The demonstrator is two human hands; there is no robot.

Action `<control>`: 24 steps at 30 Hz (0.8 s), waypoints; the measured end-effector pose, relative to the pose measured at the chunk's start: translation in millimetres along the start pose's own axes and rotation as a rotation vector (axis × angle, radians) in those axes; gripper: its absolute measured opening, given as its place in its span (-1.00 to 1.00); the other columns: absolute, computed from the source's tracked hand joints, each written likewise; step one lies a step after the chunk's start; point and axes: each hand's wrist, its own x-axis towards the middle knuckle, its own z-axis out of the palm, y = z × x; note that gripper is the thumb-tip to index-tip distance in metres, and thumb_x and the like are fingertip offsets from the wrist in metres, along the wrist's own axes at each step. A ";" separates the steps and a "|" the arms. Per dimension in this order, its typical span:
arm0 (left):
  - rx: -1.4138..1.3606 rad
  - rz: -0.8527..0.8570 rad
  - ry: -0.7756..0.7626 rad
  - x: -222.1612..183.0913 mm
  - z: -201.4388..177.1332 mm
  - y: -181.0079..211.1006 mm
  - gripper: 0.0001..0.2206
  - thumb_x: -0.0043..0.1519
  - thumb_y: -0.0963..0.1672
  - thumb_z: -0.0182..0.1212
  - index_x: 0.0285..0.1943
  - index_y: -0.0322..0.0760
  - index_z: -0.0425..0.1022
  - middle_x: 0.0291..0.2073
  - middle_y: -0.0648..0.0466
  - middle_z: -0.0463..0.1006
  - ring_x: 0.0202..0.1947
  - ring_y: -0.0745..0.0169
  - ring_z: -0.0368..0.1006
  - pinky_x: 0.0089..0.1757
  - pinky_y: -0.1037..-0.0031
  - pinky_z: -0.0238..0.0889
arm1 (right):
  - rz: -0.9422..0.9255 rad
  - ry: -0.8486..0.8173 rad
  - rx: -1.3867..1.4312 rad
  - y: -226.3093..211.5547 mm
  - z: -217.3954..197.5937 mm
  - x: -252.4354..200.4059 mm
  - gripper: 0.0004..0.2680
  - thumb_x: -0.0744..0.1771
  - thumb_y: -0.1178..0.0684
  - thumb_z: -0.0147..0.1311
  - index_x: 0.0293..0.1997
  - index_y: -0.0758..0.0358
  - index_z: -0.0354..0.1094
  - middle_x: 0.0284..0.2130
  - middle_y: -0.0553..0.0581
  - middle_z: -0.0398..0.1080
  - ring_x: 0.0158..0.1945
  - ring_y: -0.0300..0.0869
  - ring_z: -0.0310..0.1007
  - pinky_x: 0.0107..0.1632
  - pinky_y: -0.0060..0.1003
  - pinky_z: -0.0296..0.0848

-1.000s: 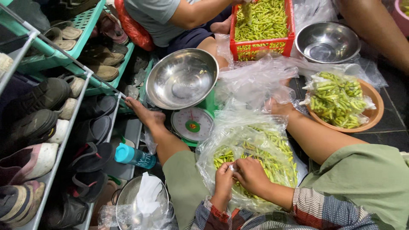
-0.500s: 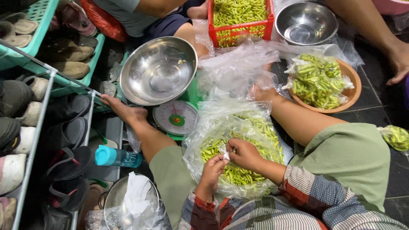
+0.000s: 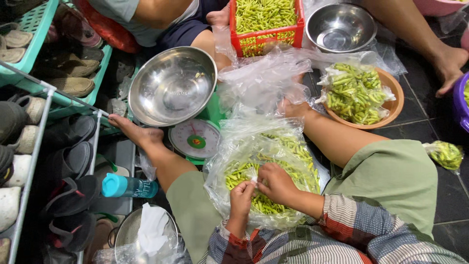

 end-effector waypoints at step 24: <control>0.637 0.612 -0.424 -44.1 22.0 31.5 -0.43 0.27 0.06 0.15 0.44 -0.17 0.26 0.23 -0.11 0.40 0.23 -0.07 0.29 0.16 0.15 0.11 | 0.023 0.026 0.434 65.6 -66.7 -5.3 -0.93 0.19 0.19 0.15 -0.52 0.10 0.39 -0.33 0.01 0.51 -0.21 -0.23 0.50 -0.07 -0.30 0.35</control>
